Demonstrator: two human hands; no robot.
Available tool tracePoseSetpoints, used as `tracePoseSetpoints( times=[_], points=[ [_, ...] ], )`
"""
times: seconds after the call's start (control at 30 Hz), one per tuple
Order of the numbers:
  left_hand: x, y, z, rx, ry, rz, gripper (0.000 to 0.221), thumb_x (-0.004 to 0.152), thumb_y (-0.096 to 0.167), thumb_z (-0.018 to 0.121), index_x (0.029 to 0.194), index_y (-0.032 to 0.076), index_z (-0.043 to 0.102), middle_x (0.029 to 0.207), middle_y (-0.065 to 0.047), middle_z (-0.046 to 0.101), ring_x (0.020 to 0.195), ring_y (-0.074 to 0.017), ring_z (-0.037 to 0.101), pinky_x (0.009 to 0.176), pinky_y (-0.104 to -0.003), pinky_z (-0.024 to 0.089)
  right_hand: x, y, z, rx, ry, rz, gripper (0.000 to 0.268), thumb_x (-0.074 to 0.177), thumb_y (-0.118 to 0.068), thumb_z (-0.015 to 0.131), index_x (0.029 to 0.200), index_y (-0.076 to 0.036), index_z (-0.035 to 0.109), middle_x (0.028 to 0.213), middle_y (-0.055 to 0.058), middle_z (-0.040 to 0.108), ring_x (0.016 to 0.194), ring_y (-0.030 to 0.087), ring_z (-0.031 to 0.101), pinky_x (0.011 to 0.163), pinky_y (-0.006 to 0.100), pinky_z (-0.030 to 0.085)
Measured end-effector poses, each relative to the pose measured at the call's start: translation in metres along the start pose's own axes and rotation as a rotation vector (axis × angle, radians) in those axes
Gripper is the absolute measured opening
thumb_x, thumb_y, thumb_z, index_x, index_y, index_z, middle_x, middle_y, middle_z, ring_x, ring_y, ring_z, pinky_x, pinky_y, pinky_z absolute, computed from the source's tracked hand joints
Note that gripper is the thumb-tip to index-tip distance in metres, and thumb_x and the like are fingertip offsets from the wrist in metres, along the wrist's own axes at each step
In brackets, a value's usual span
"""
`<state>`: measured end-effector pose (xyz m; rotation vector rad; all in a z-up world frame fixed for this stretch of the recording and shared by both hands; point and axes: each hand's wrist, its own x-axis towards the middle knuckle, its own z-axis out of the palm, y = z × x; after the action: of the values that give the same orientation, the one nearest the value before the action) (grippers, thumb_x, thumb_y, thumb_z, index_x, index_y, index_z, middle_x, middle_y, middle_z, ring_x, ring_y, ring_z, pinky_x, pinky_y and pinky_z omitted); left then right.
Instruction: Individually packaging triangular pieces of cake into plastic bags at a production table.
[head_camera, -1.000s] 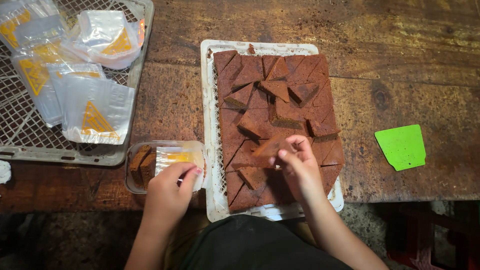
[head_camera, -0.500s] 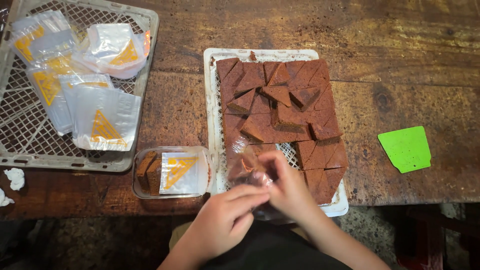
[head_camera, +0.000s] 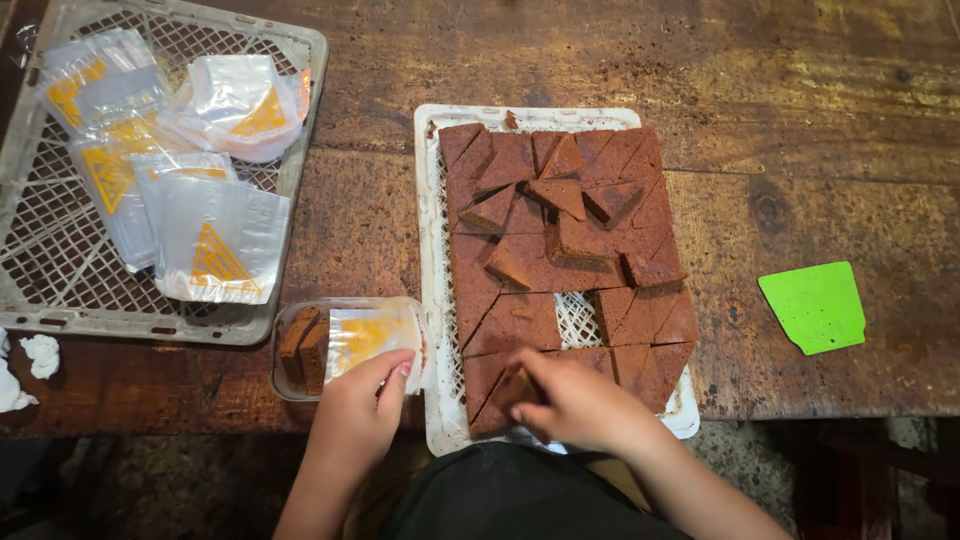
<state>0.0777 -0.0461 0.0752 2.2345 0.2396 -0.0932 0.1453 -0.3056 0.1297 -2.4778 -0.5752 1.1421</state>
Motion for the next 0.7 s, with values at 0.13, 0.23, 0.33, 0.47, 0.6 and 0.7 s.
tracePoseSetpoints(
  times=[0.13, 0.23, 0.33, 0.47, 0.6, 0.7],
  points=[
    [0.003, 0.005, 0.013, -0.121, 0.011, -0.071, 0.022, 0.086, 0.016, 0.065, 0.102, 0.014, 0.08, 0.102, 0.001, 0.082, 0.095, -0.0142, 0.076, 0.082, -0.028, 0.058, -0.005, -0.01, -0.002, 0.422, 0.508, -0.384, 0.033, 0.091, -0.015, 0.065, 0.123, -0.014, 0.057, 0.124, 0.005, 0.068, 0.115, 0.021, 0.067, 0.1, 0.035, 0.051],
    [0.005, 0.022, 0.018, -0.192, -0.009, 0.102, 0.037, 0.082, 0.007, 0.058, 0.116, 0.007, 0.073, 0.119, -0.009, 0.074, 0.112, -0.0216, 0.069, 0.098, -0.034, 0.05, -0.001, -0.025, 0.007, 0.46, 0.623, -0.639, 0.034, 0.092, -0.001, 0.058, 0.126, -0.006, 0.057, 0.127, 0.013, 0.063, 0.122, 0.026, 0.061, 0.108, 0.039, 0.047],
    [0.001, 0.041, 0.013, -0.177, 0.016, 0.335, 0.052, 0.081, -0.001, 0.047, 0.13, -0.001, 0.065, 0.138, -0.017, 0.065, 0.131, -0.0281, 0.061, 0.116, -0.039, 0.041, -0.001, -0.034, 0.009, 0.388, 0.491, -0.612, 0.037, 0.092, -0.004, 0.058, 0.13, -0.007, 0.055, 0.122, 0.011, 0.066, 0.111, 0.025, 0.065, 0.098, 0.036, 0.047],
    [-0.015, 0.073, 0.009, -0.292, -0.1, 0.62, 0.049, 0.08, -0.004, 0.048, 0.126, -0.002, 0.065, 0.132, -0.019, 0.068, 0.123, -0.032, 0.067, 0.111, -0.04, 0.049, 0.008, -0.013, 0.017, 0.47, 0.647, -0.381, 0.02, 0.08, -0.007, 0.072, 0.091, -0.014, 0.056, 0.086, 0.0, 0.063, 0.079, 0.011, 0.059, 0.067, 0.023, 0.047],
    [-0.016, 0.061, 0.02, -0.342, -0.26, 0.682, 0.039, 0.09, -0.005, 0.055, 0.126, 0.0, 0.067, 0.135, -0.015, 0.068, 0.119, -0.0259, 0.071, 0.108, -0.035, 0.05, 0.0, 0.002, -0.012, 0.44, 0.401, -0.214, 0.017, 0.095, -0.022, 0.059, 0.111, -0.019, 0.052, 0.105, 0.0, 0.077, 0.089, 0.015, 0.076, 0.078, 0.029, 0.054],
    [0.002, 0.012, 0.035, -0.129, 0.137, 0.452, 0.032, 0.091, 0.0, 0.053, 0.12, 0.005, 0.067, 0.113, -0.014, 0.072, 0.107, -0.0287, 0.069, 0.102, -0.038, 0.05, -0.007, 0.022, -0.019, 0.466, 0.602, -0.513, 0.051, 0.066, 0.004, 0.038, 0.094, -0.008, 0.078, 0.1, 0.006, 0.079, 0.099, 0.021, 0.072, 0.095, 0.039, 0.053]
  ],
)
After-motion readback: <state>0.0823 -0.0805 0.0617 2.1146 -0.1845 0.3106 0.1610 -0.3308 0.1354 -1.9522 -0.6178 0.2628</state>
